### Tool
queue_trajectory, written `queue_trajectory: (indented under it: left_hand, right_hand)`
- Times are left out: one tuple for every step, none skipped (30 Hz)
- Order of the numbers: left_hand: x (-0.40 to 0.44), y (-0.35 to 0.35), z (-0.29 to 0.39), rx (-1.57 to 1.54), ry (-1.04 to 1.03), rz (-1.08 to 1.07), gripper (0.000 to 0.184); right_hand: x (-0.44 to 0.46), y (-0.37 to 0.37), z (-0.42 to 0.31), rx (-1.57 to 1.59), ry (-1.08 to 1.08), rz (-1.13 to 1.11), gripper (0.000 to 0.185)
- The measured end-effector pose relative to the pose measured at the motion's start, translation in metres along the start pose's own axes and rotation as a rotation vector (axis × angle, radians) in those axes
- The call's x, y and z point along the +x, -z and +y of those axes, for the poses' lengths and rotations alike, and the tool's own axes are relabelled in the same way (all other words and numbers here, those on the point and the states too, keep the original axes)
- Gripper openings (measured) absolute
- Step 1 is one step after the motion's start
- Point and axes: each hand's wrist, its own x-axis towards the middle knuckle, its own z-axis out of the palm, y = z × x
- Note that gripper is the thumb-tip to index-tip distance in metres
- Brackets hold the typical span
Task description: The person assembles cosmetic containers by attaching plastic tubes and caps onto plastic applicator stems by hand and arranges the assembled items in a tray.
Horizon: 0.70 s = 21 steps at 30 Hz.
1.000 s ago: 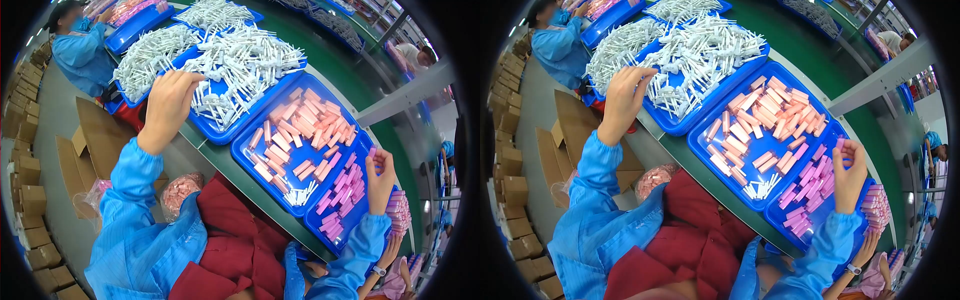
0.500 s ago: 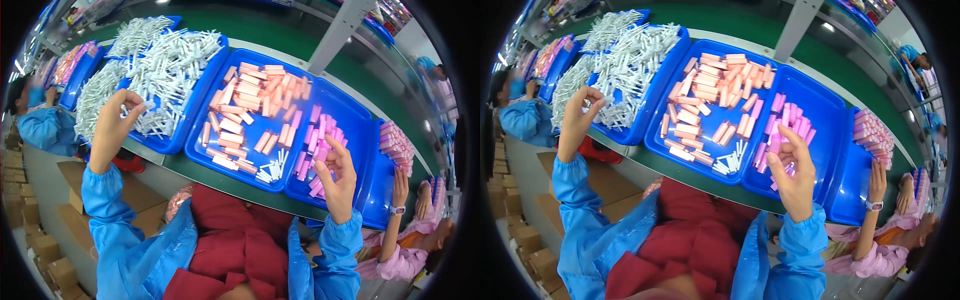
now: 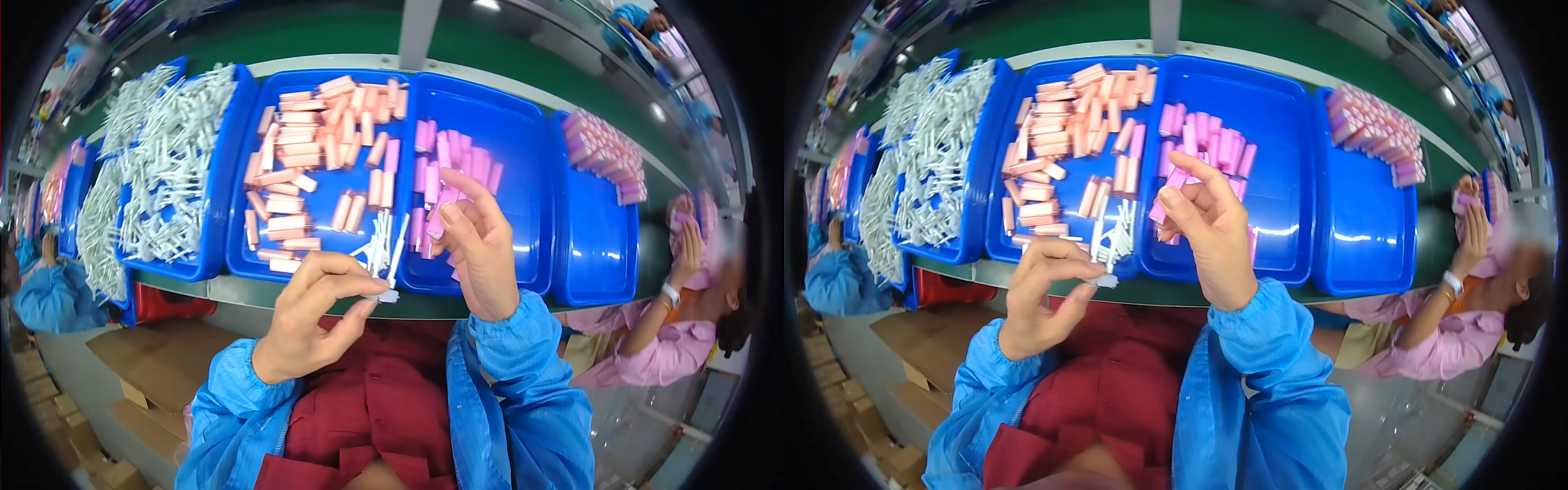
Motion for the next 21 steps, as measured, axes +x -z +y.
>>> queue_trajectory:
  left_hand:
    - [0.002,-0.006,0.001,-0.033,0.033,-0.039,0.031]
    - [0.003,-0.012,0.001,-0.046,0.024,-0.074,0.029]
    - [0.004,-0.019,0.001,-0.057,0.016,-0.107,0.028]
    - [0.005,-0.023,0.0,-0.066,0.009,-0.141,0.026]
    - [0.005,-0.027,-0.001,-0.042,-0.013,-0.158,0.025]
    - [0.005,-0.031,-0.001,-0.016,-0.035,-0.176,0.025]
    - [0.006,-0.033,-0.001,0.01,-0.057,-0.192,0.024]
    - [0.007,-0.034,0.0,0.054,-0.085,-0.187,0.025]
    - [0.008,-0.035,0.0,0.07,-0.099,-0.204,0.025]
    - [0.009,-0.034,0.0,0.086,-0.113,-0.219,0.025]
    - [0.01,-0.034,0.0,0.102,-0.126,-0.234,0.025]
    - [0.011,-0.034,0.0,0.117,-0.132,-0.246,0.025]
    - [0.012,-0.035,0.0,0.131,-0.137,-0.257,0.025]
    - [0.013,-0.035,0.0,0.145,-0.141,-0.268,0.025]
    - [0.013,-0.035,-0.001,0.158,-0.15,-0.27,0.025]
    - [0.013,-0.035,-0.002,0.171,-0.159,-0.272,0.025]
    - [0.012,-0.035,-0.002,0.184,-0.167,-0.274,0.024]
    - [0.013,-0.035,-0.003,0.205,-0.17,-0.271,0.024]
    - [0.013,-0.035,-0.003,0.226,-0.174,-0.267,0.024]
    - [0.013,-0.035,-0.003,0.248,-0.179,-0.263,0.024]
    - [0.013,-0.035,-0.004,0.25,-0.18,-0.257,0.025]
  right_hand:
    - [-0.001,0.005,0.001,0.011,-0.003,0.03,0.048]
    - [-0.002,0.009,0.001,0.021,-0.007,0.057,0.047]
    - [-0.003,0.013,0.002,0.035,-0.009,0.076,0.045]
    - [-0.005,0.017,0.002,0.051,-0.013,0.094,0.044]
    - [-0.006,0.02,0.003,0.068,-0.017,0.111,0.043]
    - [-0.007,0.023,0.004,0.062,-0.007,0.124,0.042]
    - [-0.007,0.026,0.005,0.056,0.005,0.135,0.041]
    - [-0.008,0.028,0.005,0.05,0.016,0.144,0.04]
    - [-0.008,0.029,0.005,0.023,0.032,0.148,0.04]
    - [-0.008,0.03,0.004,-0.004,0.049,0.15,0.039]
    - [-0.008,0.031,0.004,-0.031,0.066,0.152,0.039]
    - [-0.008,0.031,0.002,-0.048,0.06,0.129,0.039]
    - [-0.009,0.031,0.001,-0.066,0.052,0.105,0.039]
    - [-0.01,0.032,0.0,-0.084,0.045,0.081,0.039]
    - [-0.011,0.032,0.0,-0.104,0.025,0.058,0.04]
    - [-0.011,0.032,0.0,-0.123,0.003,0.034,0.04]
    - [-0.012,0.032,0.001,-0.143,-0.018,0.01,0.04]
    - [-0.011,0.032,0.004,-0.135,-0.011,0.019,0.04]
    - [-0.012,0.032,0.005,-0.169,-0.004,-0.006,0.038]
    - [-0.013,0.032,0.005,-0.203,0.005,-0.032,0.037]
    - [-0.014,0.031,0.004,-0.238,0.014,-0.058,0.036]
